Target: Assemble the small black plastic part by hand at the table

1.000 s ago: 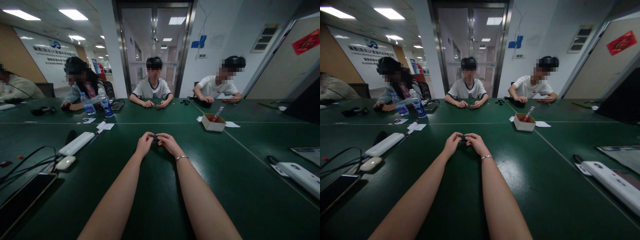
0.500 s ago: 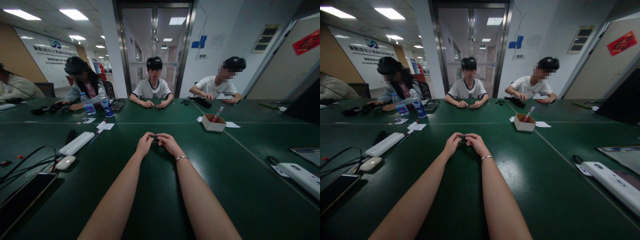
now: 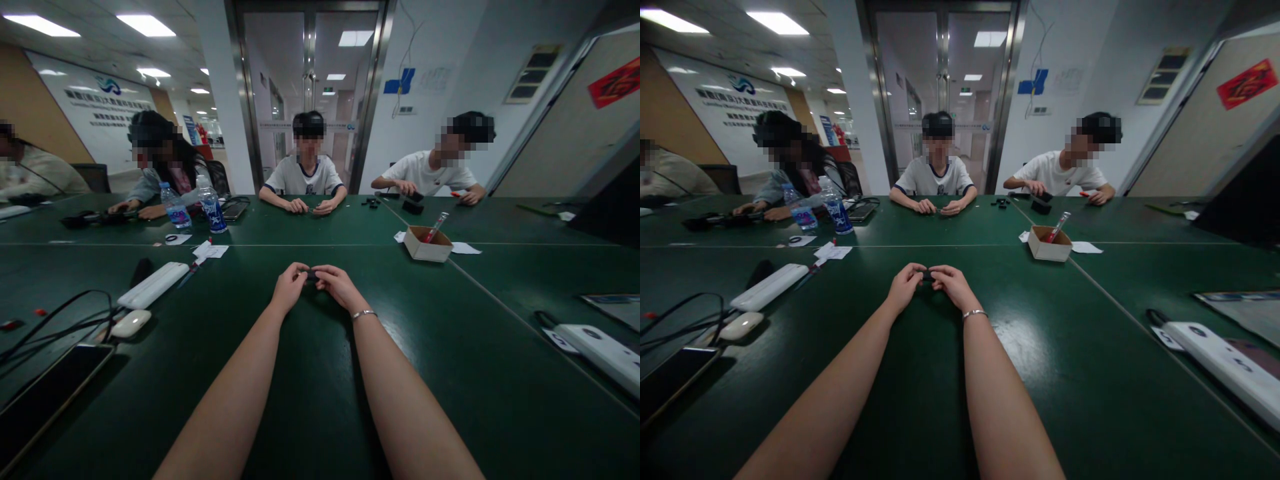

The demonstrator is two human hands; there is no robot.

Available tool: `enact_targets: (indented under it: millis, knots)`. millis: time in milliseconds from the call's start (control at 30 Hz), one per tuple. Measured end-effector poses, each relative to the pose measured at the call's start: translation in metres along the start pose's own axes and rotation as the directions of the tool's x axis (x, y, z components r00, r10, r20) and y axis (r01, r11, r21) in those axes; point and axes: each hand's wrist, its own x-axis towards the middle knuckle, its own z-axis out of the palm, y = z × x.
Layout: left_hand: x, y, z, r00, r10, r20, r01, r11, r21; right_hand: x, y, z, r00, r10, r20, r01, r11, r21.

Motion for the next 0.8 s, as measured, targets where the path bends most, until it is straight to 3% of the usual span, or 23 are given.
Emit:
enact_targets:
  millis: [433, 800]
  knots:
    - [-0.006, 0.011, -0.002, 0.998, -0.040, 0.039, 0.039, 0.999, 0.022, -0.002, -0.001, 0.001, 1.000, -0.003, 0.002, 0.003, 1.000, 0.008]
    - [-0.002, 0.002, -0.001, 0.995, -0.086, 0.041, 0.080, 0.989, 0.128, -0.003, -0.003, 0.001, 0.999, 0.004, 0.046, -0.004, 1.000, -0.016]
